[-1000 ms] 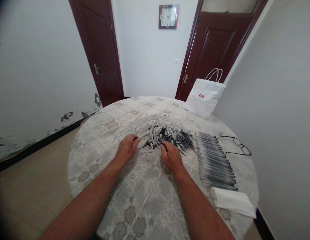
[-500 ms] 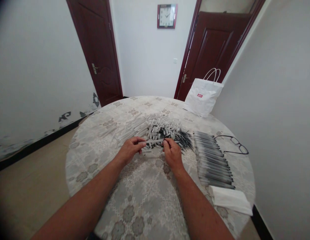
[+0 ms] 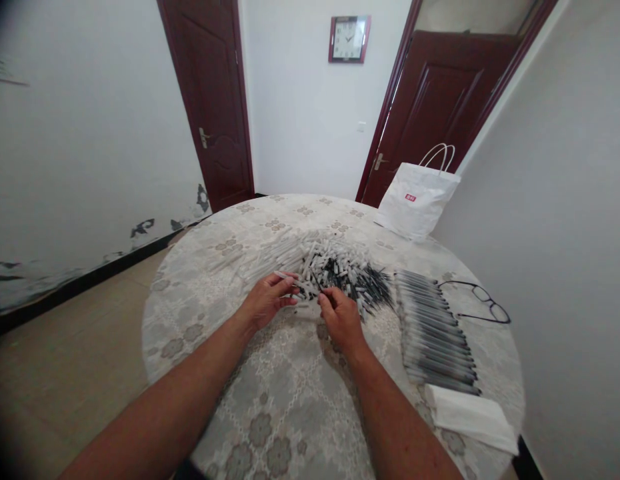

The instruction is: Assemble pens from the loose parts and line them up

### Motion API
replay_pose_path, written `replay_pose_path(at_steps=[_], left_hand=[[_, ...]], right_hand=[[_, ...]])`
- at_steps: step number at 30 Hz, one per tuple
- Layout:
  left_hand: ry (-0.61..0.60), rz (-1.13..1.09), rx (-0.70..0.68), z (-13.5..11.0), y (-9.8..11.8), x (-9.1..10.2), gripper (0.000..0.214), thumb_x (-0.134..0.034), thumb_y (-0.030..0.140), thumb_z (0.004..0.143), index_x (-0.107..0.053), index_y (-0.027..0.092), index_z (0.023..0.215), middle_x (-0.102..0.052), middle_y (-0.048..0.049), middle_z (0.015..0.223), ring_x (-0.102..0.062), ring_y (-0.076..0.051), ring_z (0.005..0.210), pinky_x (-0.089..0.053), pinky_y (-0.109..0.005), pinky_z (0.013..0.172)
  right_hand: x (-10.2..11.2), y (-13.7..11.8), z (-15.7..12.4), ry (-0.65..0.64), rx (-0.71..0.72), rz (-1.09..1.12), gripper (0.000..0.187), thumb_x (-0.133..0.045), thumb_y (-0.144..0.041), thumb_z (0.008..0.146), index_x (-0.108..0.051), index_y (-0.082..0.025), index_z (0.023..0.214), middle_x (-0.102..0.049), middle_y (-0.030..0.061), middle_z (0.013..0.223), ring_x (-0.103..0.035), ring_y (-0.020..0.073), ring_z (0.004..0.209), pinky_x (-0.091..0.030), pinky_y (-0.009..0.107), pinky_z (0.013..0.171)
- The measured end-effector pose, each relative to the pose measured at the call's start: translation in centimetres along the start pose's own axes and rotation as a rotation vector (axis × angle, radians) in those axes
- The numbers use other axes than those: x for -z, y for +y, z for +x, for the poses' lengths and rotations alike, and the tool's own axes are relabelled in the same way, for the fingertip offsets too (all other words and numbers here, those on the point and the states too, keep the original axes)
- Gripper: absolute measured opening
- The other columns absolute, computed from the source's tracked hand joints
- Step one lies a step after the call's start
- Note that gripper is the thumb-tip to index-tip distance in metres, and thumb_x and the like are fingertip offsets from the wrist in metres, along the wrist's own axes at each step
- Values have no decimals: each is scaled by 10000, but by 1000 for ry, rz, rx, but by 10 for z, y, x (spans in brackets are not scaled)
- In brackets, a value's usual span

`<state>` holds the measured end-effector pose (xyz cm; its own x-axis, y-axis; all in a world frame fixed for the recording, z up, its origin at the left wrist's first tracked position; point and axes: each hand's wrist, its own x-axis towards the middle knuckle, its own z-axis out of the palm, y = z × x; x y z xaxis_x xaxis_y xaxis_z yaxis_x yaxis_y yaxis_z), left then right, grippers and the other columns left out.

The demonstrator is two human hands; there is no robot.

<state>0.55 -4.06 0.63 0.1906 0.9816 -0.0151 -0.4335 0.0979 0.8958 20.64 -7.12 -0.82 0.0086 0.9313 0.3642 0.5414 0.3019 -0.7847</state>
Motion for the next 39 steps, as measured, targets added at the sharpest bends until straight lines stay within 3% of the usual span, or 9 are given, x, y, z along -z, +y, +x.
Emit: replay_pose_path(at_steps=[5,13,34,39], left_hand=[[-92,-112,85,-1,-1,-1,313,-745,381,830,-636,137,992,-717,-129,997,-731,-221,846,-615,-317,672],[34,-275,-31,2,8,4,317,-671,437,884,-500,196,1002,-720,-50,866,-756,-257,823,-615,-467,762],[36,-85,-44,2,5,1,356,-666,475,873,-486,209,1028,-731,-103,1001,-751,-227,824,-609,-386,729],[-52,-66,42,-3,-1,-6,354,-681,467,865,-517,202,1035,-715,-104,1013,-749,-226,808,-616,-375,698]], right_hand=[[-3,-11,-5,-95,104,10,254,-512,-398,954,-681,-209,970,-726,24,788,-649,159,632,-485,249,631],[6,-3,-1,-74,316,-210,252,-499,-305,956,-722,-203,1016,-754,77,959,-698,205,866,-510,299,826],[8,7,4,-92,332,-388,262,-477,-301,978,-712,-192,1016,-748,81,972,-688,217,887,-499,310,836],[2,2,1,-107,334,-383,284,-469,-322,985,-712,-204,1071,-751,84,996,-692,224,903,-507,318,832]])
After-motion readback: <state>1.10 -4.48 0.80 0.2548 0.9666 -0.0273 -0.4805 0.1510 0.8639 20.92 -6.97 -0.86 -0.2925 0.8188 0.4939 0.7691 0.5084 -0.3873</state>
